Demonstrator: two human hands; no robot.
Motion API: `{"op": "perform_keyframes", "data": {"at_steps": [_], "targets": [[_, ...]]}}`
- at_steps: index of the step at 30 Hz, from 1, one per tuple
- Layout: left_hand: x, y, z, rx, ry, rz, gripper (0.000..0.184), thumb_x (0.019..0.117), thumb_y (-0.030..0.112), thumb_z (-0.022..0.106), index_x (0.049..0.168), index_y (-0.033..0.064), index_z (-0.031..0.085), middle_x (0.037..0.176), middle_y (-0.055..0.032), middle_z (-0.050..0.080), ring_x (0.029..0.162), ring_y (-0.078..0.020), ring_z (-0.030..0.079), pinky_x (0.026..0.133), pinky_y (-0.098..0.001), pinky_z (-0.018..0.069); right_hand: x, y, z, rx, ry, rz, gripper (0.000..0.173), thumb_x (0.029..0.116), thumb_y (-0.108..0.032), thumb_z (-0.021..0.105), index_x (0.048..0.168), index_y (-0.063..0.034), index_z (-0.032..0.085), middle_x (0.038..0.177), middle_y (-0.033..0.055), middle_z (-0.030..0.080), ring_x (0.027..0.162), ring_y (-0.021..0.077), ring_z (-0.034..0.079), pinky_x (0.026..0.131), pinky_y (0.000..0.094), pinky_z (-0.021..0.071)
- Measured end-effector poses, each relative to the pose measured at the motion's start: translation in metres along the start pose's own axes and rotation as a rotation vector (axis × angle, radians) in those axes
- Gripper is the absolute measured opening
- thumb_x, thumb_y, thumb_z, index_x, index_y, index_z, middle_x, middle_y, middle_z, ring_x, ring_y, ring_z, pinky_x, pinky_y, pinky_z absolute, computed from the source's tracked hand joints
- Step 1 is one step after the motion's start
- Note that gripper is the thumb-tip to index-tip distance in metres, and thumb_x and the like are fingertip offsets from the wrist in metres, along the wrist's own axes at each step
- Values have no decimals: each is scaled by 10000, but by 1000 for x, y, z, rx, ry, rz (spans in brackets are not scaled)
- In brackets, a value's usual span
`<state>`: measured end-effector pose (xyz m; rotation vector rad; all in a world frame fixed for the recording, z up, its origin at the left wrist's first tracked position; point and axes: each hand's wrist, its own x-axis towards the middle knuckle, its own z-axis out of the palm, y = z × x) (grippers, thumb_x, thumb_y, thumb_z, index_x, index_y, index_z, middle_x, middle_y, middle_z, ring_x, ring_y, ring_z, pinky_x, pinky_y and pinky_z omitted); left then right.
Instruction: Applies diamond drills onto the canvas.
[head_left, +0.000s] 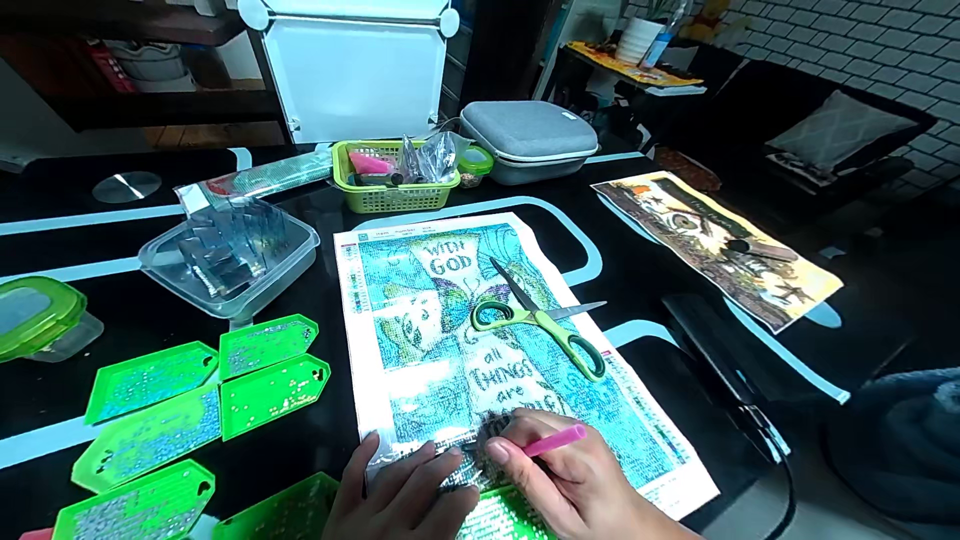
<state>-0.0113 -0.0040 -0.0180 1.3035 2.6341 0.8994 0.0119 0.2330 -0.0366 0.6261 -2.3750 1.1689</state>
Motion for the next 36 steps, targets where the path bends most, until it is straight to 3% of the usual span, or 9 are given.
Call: {"op": "perform_keyframes", "data": {"at_steps": [7,25,28,31,36], "targets": [[0,0,0,-2,-7,0,425,889,501,732,1196,208,752,1348,-46,691,1298,-262,610,1176,-628,226,-4,4,-2,124,123,106,302,1099,-240,508,904,-29,603,719,36,593,638,12,577,591,145,483],[0,0,0,0,-10,-3,425,878,490,744,1193,206,754,1344,-47,694,1288,-274,619,1167,-642,236,-3,2,3,80,81,55,301,1094,-229,516,898,-19,609,740,62,607,652,40,587,608,151,489],[1,0,-1,2,-15,-4,422,882,495,740,1190,207,756,1346,-45,693,1293,-269,615,1170,-638,234,-4,2,-1,122,152,96,297,1101,-239,505,904,-36,594,716,30,581,639,7,573,593,140,482],[0,0,-1,3,-18,-5,420,884,491,740,1195,209,755,1345,-43,693,1294,-269,614,1171,-640,230,-4,-2,-6,195,208,157,274,1101,-237,507,926,-59,619,736,-11,623,658,-32,595,600,116,496],[0,1,-1,-4,-9,0,420,877,479,751,1191,200,756,1344,-57,693,1283,-272,620,1170,-636,230,-16,-27,-17,289,138,287,231,1091,-207,529,958,-57,645,773,-11,670,690,-33,631,623,131,527]]}}
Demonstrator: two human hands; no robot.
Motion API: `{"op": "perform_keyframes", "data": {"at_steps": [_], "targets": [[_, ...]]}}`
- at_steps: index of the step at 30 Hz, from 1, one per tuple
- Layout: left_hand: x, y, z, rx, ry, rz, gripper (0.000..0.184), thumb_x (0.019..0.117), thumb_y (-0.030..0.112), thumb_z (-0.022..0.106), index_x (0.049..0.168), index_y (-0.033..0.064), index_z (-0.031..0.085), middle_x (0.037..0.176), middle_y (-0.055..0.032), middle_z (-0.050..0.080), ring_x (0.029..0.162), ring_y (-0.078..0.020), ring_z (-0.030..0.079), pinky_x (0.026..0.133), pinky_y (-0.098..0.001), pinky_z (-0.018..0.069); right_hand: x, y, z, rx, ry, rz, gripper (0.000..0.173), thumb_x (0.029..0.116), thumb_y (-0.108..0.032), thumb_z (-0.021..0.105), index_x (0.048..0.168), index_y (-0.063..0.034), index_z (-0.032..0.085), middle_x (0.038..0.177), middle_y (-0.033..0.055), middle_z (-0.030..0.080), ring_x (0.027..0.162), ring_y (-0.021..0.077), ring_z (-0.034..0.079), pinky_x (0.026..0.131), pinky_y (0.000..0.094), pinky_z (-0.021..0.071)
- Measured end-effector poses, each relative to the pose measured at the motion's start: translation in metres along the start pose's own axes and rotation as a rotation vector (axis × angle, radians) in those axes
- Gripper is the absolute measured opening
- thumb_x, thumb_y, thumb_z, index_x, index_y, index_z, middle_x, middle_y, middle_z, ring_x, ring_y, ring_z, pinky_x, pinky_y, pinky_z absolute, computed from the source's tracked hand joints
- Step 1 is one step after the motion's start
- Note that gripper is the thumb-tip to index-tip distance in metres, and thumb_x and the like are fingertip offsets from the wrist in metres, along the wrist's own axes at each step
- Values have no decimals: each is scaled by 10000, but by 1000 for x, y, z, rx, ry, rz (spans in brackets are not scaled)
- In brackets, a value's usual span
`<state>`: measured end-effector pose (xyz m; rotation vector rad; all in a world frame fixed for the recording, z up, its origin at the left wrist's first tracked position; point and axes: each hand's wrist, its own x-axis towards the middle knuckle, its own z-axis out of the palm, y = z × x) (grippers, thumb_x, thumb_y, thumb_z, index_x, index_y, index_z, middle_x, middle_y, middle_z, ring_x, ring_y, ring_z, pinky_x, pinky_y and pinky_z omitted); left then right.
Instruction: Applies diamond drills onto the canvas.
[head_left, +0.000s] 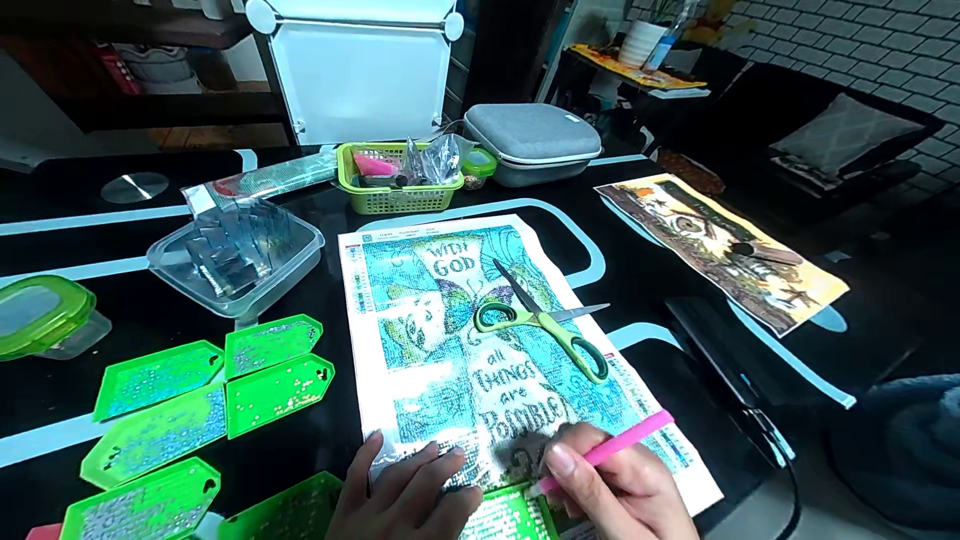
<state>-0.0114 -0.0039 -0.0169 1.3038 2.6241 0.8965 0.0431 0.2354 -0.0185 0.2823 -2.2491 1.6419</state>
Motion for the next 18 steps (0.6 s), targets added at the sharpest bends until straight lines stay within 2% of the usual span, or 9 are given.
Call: {"op": "perform_keyframes", "data": {"at_steps": [4,18], "targets": [[0,0,0,2,7,-4,416,881,484,744,1187,202,757,1346,-51,693,1283,-268,621,1168,-640,231,-14,5,5,-49,-30,-36,251,1088,-201,535,928,-24,612,738,44,632,674,6,618,631,154,517],[-1,-1,3,7,25,2,427,873,490,750,1192,206,754,1333,-41,698,1289,-271,617,1171,-647,233,-16,8,7,-112,-103,-115,283,1082,-195,545,882,-6,609,708,87,606,648,74,607,623,187,506]]}}
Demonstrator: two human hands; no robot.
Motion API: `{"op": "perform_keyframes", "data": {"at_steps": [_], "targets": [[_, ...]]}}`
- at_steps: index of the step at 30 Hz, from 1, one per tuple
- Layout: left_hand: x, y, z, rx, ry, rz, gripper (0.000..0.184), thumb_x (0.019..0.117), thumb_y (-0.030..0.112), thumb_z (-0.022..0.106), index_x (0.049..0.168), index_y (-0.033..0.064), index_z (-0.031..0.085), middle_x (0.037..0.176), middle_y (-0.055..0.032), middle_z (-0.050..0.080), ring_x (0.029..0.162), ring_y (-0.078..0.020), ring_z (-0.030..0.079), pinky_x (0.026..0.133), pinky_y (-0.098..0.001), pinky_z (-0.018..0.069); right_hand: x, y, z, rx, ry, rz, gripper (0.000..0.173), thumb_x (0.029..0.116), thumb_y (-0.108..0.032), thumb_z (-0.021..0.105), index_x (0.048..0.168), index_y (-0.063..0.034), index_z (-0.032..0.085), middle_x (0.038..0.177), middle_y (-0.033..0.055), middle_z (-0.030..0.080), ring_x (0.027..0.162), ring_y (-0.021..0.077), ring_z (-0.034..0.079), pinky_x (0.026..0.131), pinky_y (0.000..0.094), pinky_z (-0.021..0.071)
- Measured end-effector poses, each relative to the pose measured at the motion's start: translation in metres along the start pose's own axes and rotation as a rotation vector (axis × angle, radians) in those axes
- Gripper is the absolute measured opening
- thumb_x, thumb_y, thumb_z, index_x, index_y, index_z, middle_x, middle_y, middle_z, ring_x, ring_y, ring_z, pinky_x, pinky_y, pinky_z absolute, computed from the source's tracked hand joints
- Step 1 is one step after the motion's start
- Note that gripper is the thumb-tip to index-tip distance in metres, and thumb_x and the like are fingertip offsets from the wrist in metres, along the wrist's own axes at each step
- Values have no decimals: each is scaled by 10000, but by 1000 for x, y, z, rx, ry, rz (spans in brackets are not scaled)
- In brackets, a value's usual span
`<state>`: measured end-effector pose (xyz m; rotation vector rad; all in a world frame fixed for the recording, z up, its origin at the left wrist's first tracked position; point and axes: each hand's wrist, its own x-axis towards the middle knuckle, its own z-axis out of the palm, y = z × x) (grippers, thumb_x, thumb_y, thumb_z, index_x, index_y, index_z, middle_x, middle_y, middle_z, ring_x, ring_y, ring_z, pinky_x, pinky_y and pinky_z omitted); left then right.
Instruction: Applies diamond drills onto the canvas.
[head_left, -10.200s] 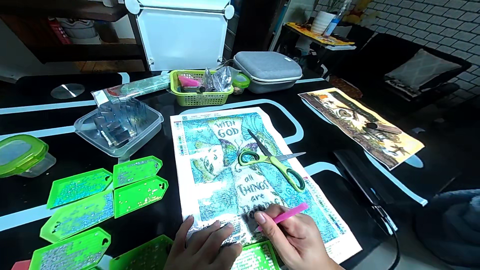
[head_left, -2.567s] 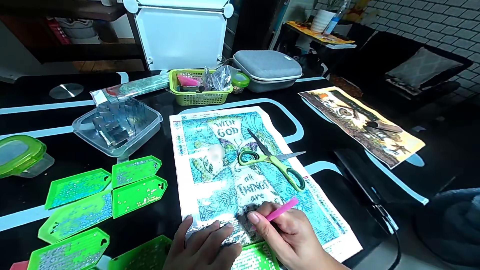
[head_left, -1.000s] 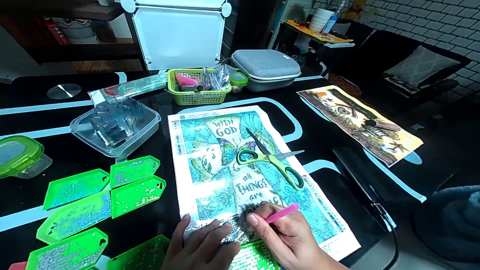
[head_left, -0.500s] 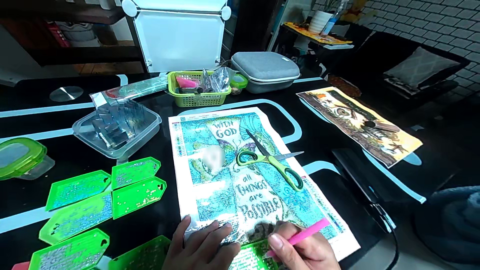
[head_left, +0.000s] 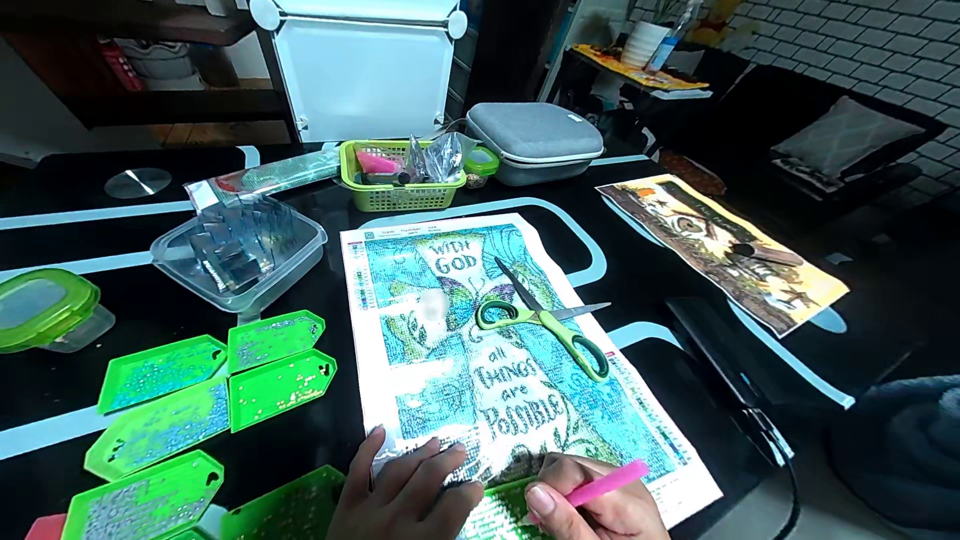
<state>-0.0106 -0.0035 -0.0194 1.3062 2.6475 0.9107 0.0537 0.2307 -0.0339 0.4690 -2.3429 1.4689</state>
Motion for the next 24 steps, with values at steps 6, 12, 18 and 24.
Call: {"op": "perform_keyframes", "data": {"at_steps": [6,12,18,24], "targets": [[0,-1,1,2,4,5,431,869,498,752,1188,208,754,1330,-37,700,1287,-264,618,1172,-637,235,1,0,0,3,-4,-6,278,1079,-187,550,884,0,615,715,90,612,654,75,609,632,186,508],[0,-1,0,-10,5,6,426,876,483,748,1195,201,754,1333,-44,699,1294,-270,613,1174,-640,226,9,-1,-4,159,85,144,233,1089,-197,532,932,-61,639,740,-14,656,663,-29,619,608,139,519],[0,-1,0,-21,6,7,424,880,481,746,1198,200,752,1335,-47,697,1301,-270,608,1177,-638,220,15,3,-2,116,43,55,279,1089,-200,532,886,-24,607,696,33,616,636,0,601,593,148,499],[0,0,1,-10,8,0,423,876,485,747,1191,202,756,1333,-41,698,1297,-265,611,1171,-638,233,9,3,1,25,-12,-3,301,1085,-200,539,859,-9,595,684,77,586,622,56,586,587,172,485]]}}
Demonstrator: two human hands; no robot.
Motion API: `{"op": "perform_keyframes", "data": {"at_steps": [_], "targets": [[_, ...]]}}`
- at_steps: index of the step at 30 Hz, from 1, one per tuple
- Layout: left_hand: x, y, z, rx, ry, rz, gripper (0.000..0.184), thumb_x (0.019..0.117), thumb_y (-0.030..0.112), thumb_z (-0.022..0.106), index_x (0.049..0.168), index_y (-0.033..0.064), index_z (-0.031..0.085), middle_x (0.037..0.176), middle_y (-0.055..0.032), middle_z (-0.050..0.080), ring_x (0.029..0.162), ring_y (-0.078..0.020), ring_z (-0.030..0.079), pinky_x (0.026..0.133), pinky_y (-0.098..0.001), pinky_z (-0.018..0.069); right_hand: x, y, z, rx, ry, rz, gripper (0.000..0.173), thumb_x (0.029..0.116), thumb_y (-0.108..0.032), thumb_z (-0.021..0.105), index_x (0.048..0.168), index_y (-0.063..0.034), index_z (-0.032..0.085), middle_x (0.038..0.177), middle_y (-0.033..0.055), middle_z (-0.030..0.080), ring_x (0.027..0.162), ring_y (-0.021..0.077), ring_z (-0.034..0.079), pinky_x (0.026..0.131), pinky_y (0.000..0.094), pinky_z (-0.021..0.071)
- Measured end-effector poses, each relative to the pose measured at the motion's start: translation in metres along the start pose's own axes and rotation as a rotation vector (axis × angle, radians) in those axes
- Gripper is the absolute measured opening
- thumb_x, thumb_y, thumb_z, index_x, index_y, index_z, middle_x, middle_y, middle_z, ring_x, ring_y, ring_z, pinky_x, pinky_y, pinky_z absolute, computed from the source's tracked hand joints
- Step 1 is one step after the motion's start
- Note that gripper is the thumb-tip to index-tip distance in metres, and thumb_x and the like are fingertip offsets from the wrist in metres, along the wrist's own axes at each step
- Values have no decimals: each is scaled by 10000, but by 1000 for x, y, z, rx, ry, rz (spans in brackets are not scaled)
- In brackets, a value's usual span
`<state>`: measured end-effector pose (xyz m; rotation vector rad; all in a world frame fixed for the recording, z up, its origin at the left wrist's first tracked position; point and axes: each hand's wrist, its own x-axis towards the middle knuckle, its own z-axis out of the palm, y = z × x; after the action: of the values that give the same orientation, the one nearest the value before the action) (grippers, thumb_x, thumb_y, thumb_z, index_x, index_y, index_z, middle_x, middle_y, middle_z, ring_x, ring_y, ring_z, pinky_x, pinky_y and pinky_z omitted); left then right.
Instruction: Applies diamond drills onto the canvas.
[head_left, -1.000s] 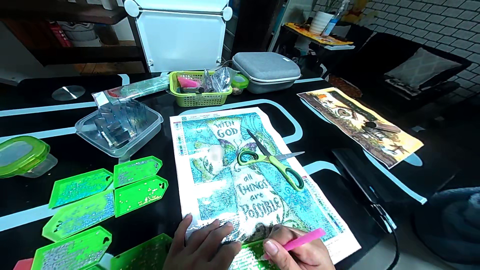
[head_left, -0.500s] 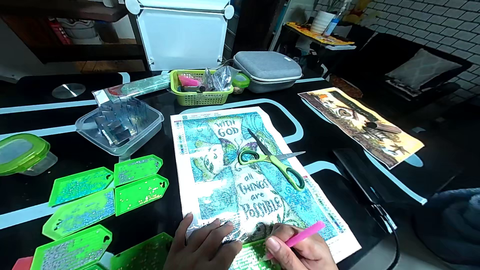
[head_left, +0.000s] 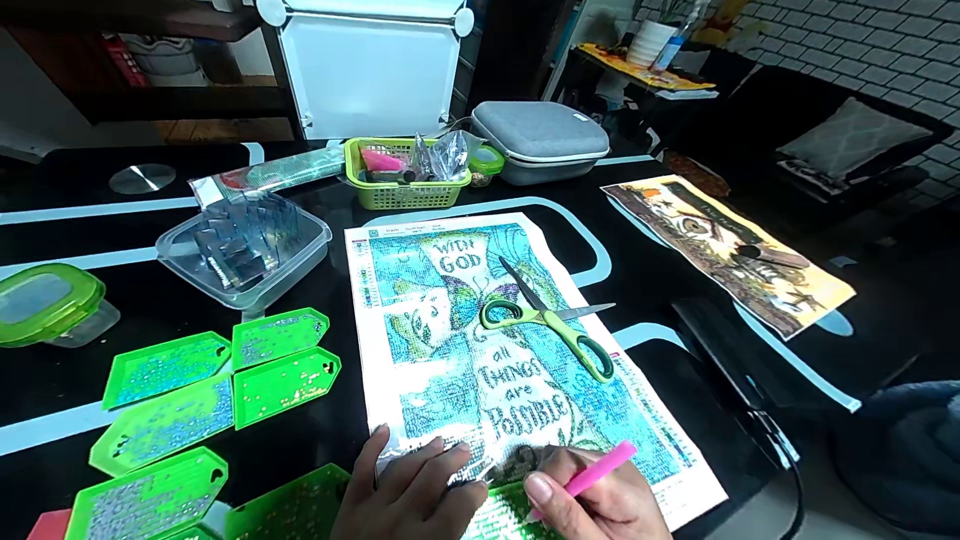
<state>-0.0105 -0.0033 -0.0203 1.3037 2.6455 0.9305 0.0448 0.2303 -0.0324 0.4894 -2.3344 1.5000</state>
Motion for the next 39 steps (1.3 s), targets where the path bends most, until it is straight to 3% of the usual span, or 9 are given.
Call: {"op": "perform_keyframes", "data": {"at_steps": [9,13,16,21,33,39], "targets": [[0,0,-1,-2,0,-2,426,866,486,758,1185,203,758,1333,-41,699,1293,-263,614,1174,-636,226,0,1,0,3,-8,-4,313,1084,-197,537,844,-5,598,679,78,591,618,54,588,590,168,487],[0,1,-1,-6,-5,0,421,872,481,752,1183,198,759,1335,-50,698,1296,-270,612,1173,-639,224,7,2,-4,178,80,137,263,1091,-213,528,894,-70,630,714,-28,645,637,-39,605,583,128,503],[0,1,-1,3,-11,2,427,873,489,749,1187,200,758,1338,-48,696,1297,-272,612,1174,-639,225,18,9,-4,187,177,169,244,1085,-221,538,905,-107,658,749,-70,671,649,-42,624,583,127,521],[1,1,-2,10,-16,-4,422,880,491,741,1187,202,756,1332,-43,700,1295,-268,614,1171,-635,233,23,20,-1,69,171,114,270,1084,-215,542,875,-71,633,706,-51,620,620,-40,580,563,119,481],[0,1,-2,7,-22,-5,422,872,482,755,1187,201,754,1340,-45,695,1303,-268,608,1175,-638,227,20,24,2,-47,142,64,295,1079,-221,554,854,-42,623,686,-16,606,619,-30,581,569,121,483],[1,2,-2,4,-20,-7,425,868,480,757,1186,199,755,1339,-47,695,1303,-269,608,1173,-639,230,18,24,2,-202,116,-33,299,1087,-254,539,911,-34,638,715,29,621,621,7,583,575,141,485]]}}
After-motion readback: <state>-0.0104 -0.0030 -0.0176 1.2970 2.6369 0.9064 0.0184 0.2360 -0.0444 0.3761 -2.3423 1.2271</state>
